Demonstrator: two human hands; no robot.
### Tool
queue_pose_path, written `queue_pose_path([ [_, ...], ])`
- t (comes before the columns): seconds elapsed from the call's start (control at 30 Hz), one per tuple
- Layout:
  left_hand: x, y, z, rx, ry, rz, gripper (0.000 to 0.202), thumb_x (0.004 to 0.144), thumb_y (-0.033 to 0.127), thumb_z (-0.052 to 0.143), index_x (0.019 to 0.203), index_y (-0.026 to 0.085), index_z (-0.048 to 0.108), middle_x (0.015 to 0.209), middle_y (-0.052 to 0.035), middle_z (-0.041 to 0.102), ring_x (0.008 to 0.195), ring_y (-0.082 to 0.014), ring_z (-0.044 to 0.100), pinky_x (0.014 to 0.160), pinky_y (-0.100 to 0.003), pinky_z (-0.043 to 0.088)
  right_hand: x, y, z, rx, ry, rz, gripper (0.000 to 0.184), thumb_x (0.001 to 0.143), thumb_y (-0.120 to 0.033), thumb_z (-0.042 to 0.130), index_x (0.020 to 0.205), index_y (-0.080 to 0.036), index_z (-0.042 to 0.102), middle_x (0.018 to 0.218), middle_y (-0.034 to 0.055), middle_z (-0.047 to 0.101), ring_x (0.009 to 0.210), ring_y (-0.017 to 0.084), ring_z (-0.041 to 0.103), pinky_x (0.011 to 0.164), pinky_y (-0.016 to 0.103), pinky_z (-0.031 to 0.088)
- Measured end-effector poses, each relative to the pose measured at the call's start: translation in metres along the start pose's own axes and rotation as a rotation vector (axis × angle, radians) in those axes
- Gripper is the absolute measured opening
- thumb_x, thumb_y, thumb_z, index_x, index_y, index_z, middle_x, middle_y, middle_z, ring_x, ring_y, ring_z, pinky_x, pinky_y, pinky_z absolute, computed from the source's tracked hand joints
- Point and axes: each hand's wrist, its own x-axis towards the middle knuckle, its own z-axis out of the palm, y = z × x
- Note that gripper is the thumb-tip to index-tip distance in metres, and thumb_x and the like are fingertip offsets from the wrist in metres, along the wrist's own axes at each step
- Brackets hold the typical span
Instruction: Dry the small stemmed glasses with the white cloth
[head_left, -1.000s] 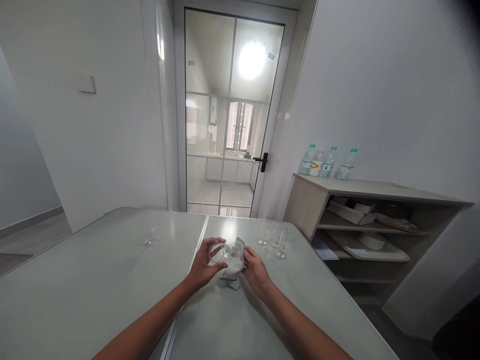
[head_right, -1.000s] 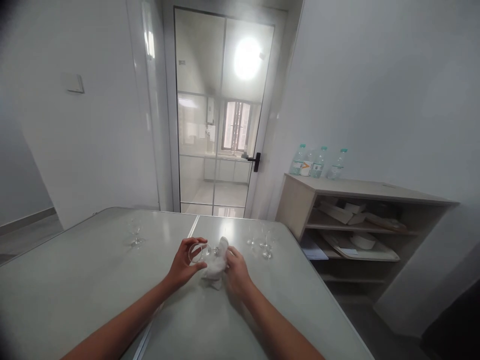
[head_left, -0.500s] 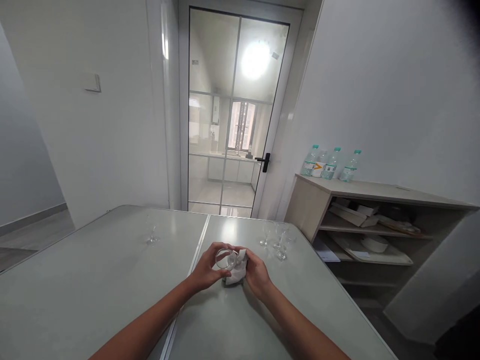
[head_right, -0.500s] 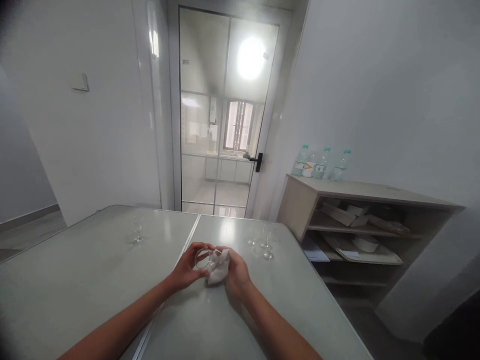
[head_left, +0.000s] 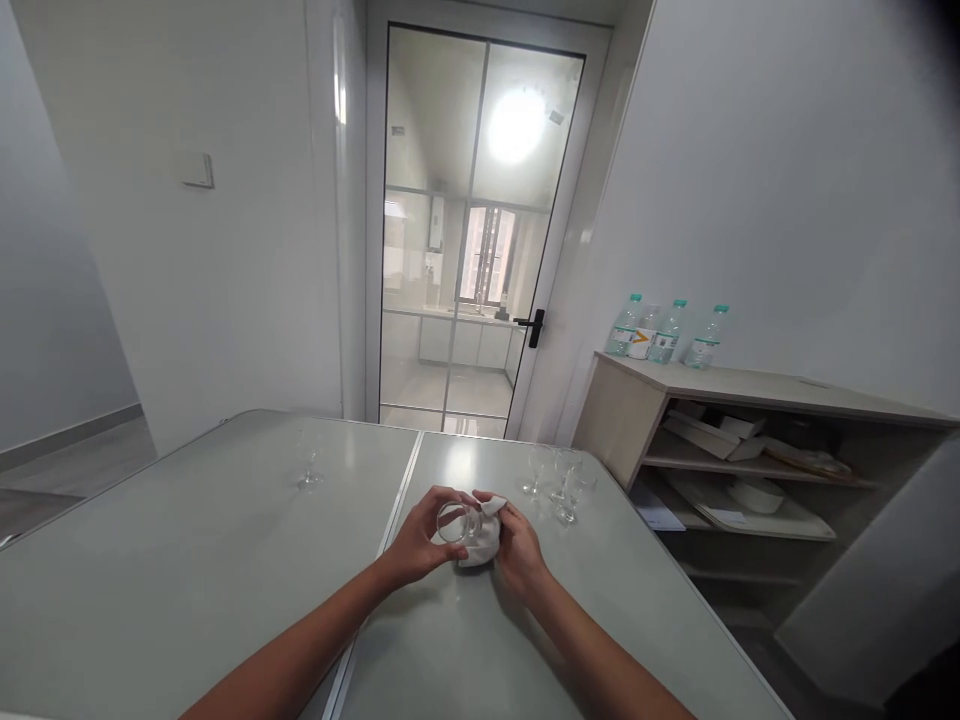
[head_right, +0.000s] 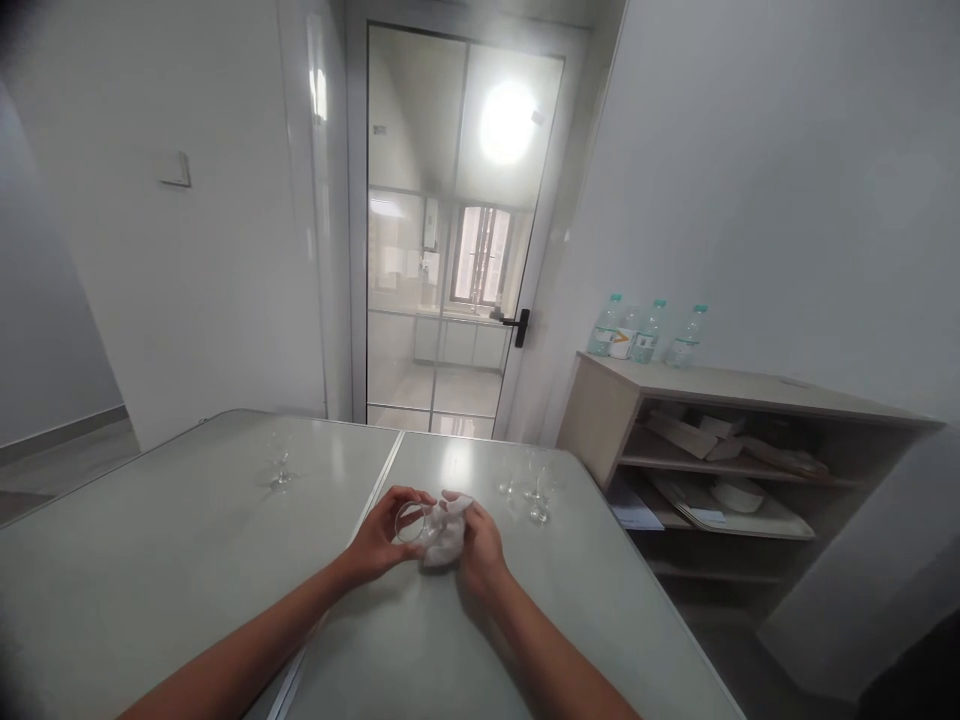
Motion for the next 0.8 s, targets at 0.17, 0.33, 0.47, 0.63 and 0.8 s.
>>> queue_pose_path([
  [0.17,0.003,-0.007,-0.006,-0.061,0.056,0.079,0.062,0.07,0.018,0.089,0.122,0.027,0.055,0.127,-0.0087,0.062,0.128,-0.0286,0.058,0.11,-0.053,0.048,-0.004,0.004,0.005,0.013,-0.108,0.064,0.033,0.076,-0.042,0.078,0.097,-0.017,0.078,0.096,0.0078,0.077,0.087,0.025,0.068,0.073,0.031,0.048],
  [0.33,0.005,-0.008,-0.01,-0.084,0.1,0.082,0.063,0.069,0.017,0.09,0.12,0.028,0.054,0.127,-0.0068,0.061,0.13,-0.0272,0.056,0.112,-0.052,0.046,0.002,0.001,-0.001,0.031,-0.019,0.007,0.036,0.075,-0.046,0.082,0.099,-0.02,0.079,0.107,0.0084,0.077,0.1,0.028,0.068,0.08,0.033,0.05],
  [0.47,0.0,-0.007,-0.005,-0.071,0.019,0.038,0.063,0.068,0.014,0.09,0.119,0.028,0.056,0.126,-0.007,0.061,0.13,-0.027,0.056,0.112,-0.051,0.046,0.005,-0.001,-0.005,0.053,-0.003,-0.021,0.035,0.074,-0.044,0.082,0.1,-0.022,0.078,0.113,0.0095,0.077,0.11,0.03,0.067,0.085,0.036,0.051],
  [0.63,0.003,-0.005,-0.005,-0.087,0.045,0.067,0.062,0.069,0.014,0.089,0.119,0.028,0.055,0.126,-0.0073,0.062,0.129,-0.0273,0.057,0.111,-0.051,0.048,0.002,0.004,-0.002,0.069,-0.03,0.047,0.028,0.075,-0.039,0.08,0.096,-0.022,0.078,0.111,0.0086,0.077,0.106,0.029,0.069,0.085,0.037,0.053],
  [0.8,0.009,-0.002,-0.01,-0.105,0.114,0.091,0.064,0.07,0.016,0.089,0.121,0.029,0.052,0.126,-0.0076,0.062,0.13,-0.0275,0.056,0.109,-0.052,0.05,0.001,0.005,-0.001,0.08,-0.037,0.022,0.032,0.077,-0.043,0.078,0.102,-0.023,0.077,0.117,0.0096,0.076,0.108,0.029,0.068,0.091,0.04,0.052],
])
